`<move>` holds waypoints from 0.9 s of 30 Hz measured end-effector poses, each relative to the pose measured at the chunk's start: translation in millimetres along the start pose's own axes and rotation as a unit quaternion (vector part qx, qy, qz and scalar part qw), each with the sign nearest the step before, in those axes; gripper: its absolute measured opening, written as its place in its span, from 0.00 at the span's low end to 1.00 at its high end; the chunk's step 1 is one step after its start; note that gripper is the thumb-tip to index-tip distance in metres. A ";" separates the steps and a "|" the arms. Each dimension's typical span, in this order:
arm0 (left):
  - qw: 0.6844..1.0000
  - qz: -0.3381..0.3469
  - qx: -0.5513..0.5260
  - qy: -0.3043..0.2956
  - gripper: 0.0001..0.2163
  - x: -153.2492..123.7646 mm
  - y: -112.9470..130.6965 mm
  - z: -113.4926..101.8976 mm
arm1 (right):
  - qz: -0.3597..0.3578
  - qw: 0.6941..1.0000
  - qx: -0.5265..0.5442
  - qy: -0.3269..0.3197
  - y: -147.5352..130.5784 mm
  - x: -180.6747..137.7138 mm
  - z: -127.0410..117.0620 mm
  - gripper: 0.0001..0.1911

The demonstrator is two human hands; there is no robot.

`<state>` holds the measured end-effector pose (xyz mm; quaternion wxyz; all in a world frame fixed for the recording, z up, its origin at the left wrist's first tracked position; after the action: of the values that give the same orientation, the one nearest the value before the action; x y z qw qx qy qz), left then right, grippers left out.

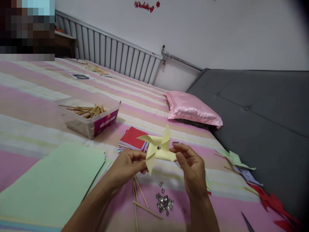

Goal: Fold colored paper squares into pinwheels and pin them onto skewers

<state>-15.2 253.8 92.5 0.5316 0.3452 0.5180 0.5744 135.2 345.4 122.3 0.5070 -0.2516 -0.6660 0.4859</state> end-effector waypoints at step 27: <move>0.995 -0.007 -0.071 0.069 0.09 9.4 -22.2 13.8 | 0.147 0.978 0.103 0.107 28.1 -4.9 -1.6 0.16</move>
<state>1.6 263.8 72.8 0.5222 0.2625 0.5136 0.6282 133.9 353.2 94.8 0.5213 -0.3439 -0.5101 0.5915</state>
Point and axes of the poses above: each hand's wrist, its own x-axis towards the middle knuckle, its own z-axis out of the palm, y = z × x, the point moved 8 cm from there along x, towards the middle knuckle, and after that the axes turned 2 degrees about -z, right-handed, at the moved point
